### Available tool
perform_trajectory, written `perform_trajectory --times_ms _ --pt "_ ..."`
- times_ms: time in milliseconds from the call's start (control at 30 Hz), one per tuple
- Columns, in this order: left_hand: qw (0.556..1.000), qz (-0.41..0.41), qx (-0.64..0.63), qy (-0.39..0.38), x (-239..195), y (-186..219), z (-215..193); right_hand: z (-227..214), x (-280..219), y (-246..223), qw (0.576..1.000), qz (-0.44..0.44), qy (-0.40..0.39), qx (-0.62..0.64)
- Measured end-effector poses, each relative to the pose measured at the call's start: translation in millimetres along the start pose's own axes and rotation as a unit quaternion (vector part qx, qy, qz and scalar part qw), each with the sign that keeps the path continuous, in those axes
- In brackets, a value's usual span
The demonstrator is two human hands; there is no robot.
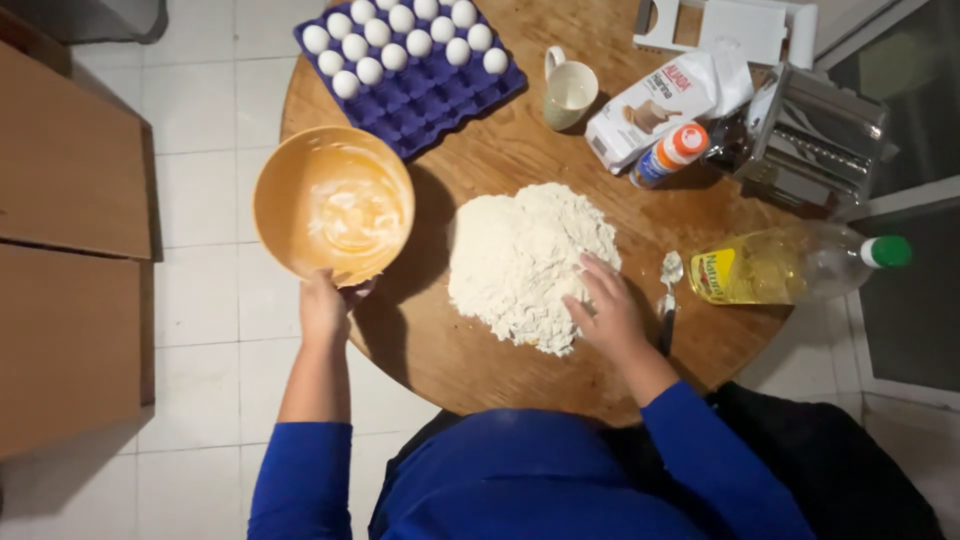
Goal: Mix flour, eggs, and oil in a bowl and on a table to prepare dough.
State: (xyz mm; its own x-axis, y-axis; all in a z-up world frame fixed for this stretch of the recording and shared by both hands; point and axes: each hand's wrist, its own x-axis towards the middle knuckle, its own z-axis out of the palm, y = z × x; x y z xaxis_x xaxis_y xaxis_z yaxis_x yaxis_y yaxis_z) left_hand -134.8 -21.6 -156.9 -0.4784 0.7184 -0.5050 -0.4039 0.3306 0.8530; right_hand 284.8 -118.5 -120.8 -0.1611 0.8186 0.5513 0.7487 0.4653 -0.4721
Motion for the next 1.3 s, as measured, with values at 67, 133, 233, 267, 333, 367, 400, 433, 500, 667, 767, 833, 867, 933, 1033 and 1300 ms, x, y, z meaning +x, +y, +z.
perform_trajectory --times_ms 67,133,233,267,333,367,400,433,500,667,767,833,867,933,1033,1300 --pt "1.0 -0.005 -0.003 0.005 3.8 -1.6 3.1 5.0 -12.9 5.1 1.0 -0.004 -0.024 -0.014" --pt "1.0 -0.009 -0.005 0.013 6.1 -1.8 6.1 8.2 -21.3 7.4 0.998 -0.008 -0.05 -0.027" --pt "1.0 -0.018 0.003 -0.013 -1.8 11.1 20.0 11.9 -18.5 18.4 0.999 -0.001 -0.035 -0.025" --pt "0.999 -0.036 0.016 -0.012 -13.2 21.6 26.1 13.8 -16.8 25.3 0.999 0.009 -0.017 -0.029" --pt "0.998 -0.053 0.028 -0.014 -21.5 23.0 25.1 11.1 -8.9 30.2 0.999 0.018 0.002 -0.035" --pt "0.997 -0.057 0.036 -0.047 -18.0 13.6 18.5 6.9 -2.6 28.4 0.999 0.004 0.002 -0.049" --pt "0.994 -0.062 0.046 -0.08 -14.3 4.6 11.7 2.9 2.4 25.5 0.998 -0.007 0.001 -0.063" --pt "0.993 -0.062 0.047 -0.083 -17.6 -8.1 2.2 4.7 -2.2 29.2 0.998 -0.006 0.003 -0.065" --pt "0.975 0.005 0.19 -0.115 -24.4 -34.4 -19.3 9.3 -10.5 36.4 0.995 -0.011 -0.063 -0.079" --pt "0.745 0.306 0.517 -0.289 -118.9 -37.5 25.1 21.3 -48.3 29.4 0.987 0.023 -0.141 -0.073" --pt "0.615 0.476 0.461 -0.427 -128.3 -53.0 73.0 35.1 -42.4 27.8 0.981 0.008 -0.177 -0.086" --pt "0.562 0.531 0.432 -0.464 -124.7 -81.0 88.3 39.4 -41.7 24.7 0.975 -0.013 -0.198 -0.099" --pt "0.499 0.564 0.462 -0.469 -117.7 -92.4 95.6 42.6 -39.3 25.3 0.978 -0.057 -0.175 -0.099" --pt "0.433 0.593 0.489 -0.471 -109.1 -104.5 105.6 45.1 -33.4 27.6 0.978 -0.101 -0.153 -0.098" --pt "0.396 0.582 0.526 -0.478 -105.0 -109.3 111.3 44.2 -25.1 31.2 0.976 -0.125 -0.141 -0.109" --pt "0.437 0.586 0.494 -0.471 -104.5 -98.6 114.5 48.3 -15.9 38.7 0.977 -0.108 -0.159 -0.091"
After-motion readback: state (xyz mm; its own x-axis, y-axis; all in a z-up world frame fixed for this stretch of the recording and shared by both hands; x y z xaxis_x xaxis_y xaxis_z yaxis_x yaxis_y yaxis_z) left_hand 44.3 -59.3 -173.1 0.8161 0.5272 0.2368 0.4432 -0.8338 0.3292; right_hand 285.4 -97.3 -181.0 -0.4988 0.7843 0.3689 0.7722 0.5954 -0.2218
